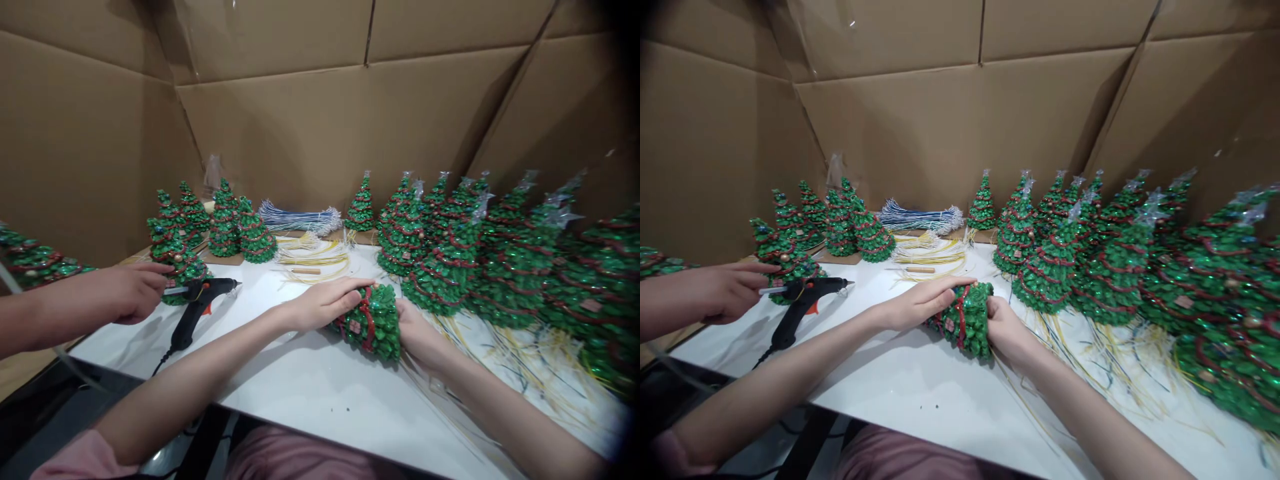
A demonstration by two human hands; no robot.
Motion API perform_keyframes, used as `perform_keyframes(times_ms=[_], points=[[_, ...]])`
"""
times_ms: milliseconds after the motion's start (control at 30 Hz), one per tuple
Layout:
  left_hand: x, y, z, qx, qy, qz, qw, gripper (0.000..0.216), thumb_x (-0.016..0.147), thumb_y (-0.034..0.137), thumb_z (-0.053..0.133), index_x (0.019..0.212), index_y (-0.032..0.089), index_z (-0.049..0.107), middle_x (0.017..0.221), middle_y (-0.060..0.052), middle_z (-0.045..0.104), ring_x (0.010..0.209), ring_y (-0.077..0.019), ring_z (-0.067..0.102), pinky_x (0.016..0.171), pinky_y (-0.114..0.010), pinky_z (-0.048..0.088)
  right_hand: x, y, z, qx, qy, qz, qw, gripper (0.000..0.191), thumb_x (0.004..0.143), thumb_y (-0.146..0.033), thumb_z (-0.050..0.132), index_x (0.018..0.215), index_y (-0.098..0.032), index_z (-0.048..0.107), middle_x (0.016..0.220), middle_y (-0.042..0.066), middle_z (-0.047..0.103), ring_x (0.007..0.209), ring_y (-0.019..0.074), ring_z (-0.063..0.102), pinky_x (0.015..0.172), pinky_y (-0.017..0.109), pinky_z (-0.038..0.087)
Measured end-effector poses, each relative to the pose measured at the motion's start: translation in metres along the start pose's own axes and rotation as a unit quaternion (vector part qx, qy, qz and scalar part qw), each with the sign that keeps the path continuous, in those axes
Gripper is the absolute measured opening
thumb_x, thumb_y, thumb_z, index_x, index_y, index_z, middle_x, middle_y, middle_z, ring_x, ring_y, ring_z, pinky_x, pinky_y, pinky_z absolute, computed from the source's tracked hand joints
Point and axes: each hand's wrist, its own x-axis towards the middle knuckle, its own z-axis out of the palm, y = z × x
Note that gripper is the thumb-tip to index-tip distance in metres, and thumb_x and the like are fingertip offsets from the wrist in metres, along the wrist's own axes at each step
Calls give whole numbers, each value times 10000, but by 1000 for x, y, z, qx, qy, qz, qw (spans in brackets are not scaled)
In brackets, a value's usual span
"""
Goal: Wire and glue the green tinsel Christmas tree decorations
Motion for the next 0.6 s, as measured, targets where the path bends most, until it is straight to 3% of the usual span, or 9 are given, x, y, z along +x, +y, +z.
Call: perform_keyframes(times_ms=[367,600], points=[[0,-2,-1,-64,-9,-28,997,526,949,478,243,1344,185,430,1390,-60,457,1287,-208,404,1095,-335,275,1,-1,0,25,-44,-17,999,300,534,-316,770,763,-137,695,666,42,684,640,187,633,586,292,527],[-1,-4,-6,-99,-32,-41,994,509,945,461,299,1375,207,395,1448,-13,382,1341,-208,328,1130,-323,215,1,3,-2,25,-38,-29,999,293,574,-301,752,802,-125,695,690,54,697,646,184,645,557,273,527]])
